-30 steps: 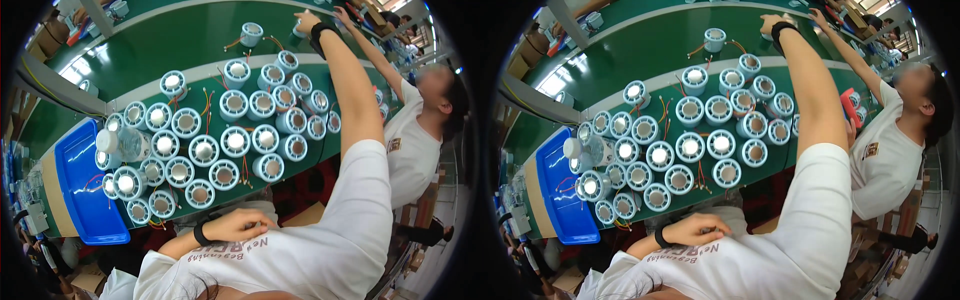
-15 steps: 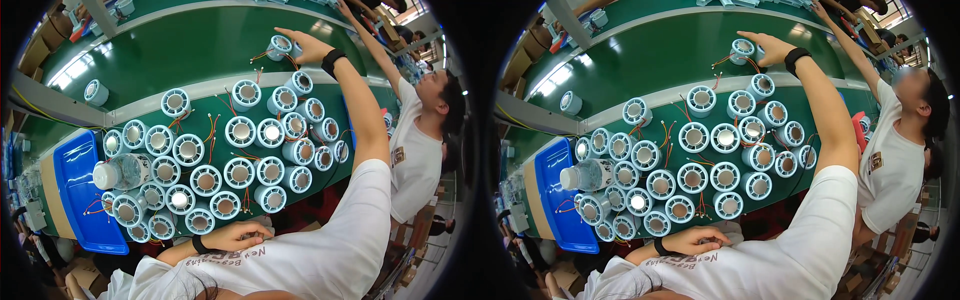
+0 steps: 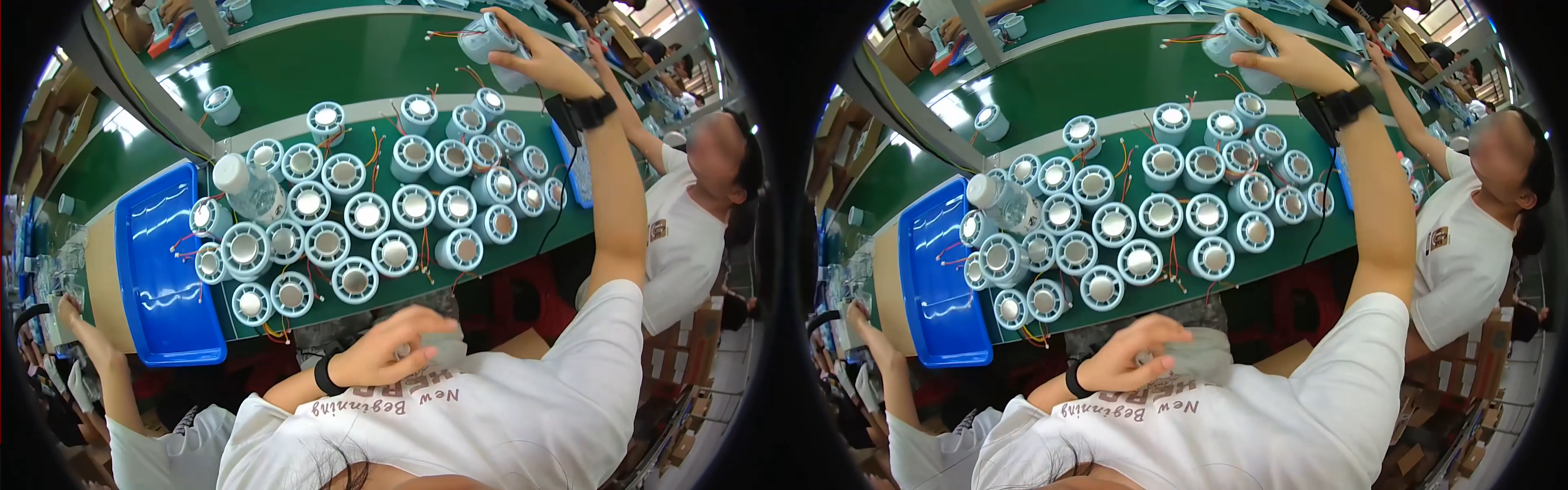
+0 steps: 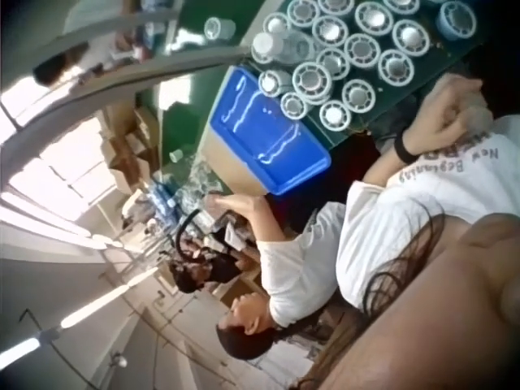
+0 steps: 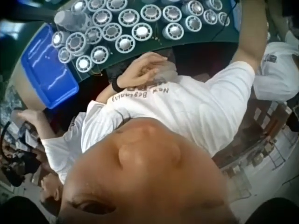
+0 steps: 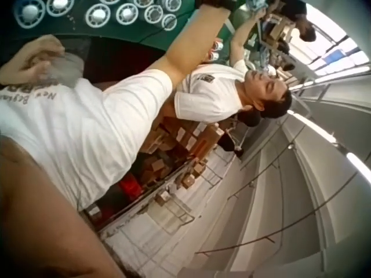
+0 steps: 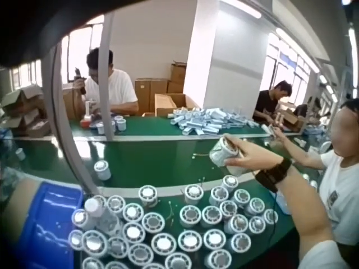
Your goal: The person picks up a motor from the table, wipes its surface with a cloth, and places it into a cardboard box, repeating the process for several motors.
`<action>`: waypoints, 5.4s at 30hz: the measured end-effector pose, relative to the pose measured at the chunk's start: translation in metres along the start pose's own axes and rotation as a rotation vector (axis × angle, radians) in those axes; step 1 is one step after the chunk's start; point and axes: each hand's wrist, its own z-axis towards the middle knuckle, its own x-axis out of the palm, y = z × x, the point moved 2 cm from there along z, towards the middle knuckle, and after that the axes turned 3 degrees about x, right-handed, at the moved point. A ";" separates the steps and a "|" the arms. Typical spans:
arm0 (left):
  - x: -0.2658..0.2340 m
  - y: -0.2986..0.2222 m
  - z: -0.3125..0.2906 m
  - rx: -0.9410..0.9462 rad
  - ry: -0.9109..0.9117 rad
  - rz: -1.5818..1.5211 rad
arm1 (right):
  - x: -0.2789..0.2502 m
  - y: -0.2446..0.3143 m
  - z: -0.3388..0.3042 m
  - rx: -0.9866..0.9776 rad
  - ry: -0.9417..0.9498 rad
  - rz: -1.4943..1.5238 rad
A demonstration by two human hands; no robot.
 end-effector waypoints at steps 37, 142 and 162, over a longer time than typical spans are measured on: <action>0.028 -0.003 -0.047 -0.043 0.181 -1.840 | 0.123 0.250 -0.209 -0.276 0.005 0.983; 0.091 0.030 -0.009 -0.721 0.626 -0.662 | 0.232 0.255 -0.782 2.202 -0.225 -0.078; 0.042 0.041 0.004 -0.804 0.492 -0.686 | -0.005 0.215 -0.211 0.686 -0.493 0.097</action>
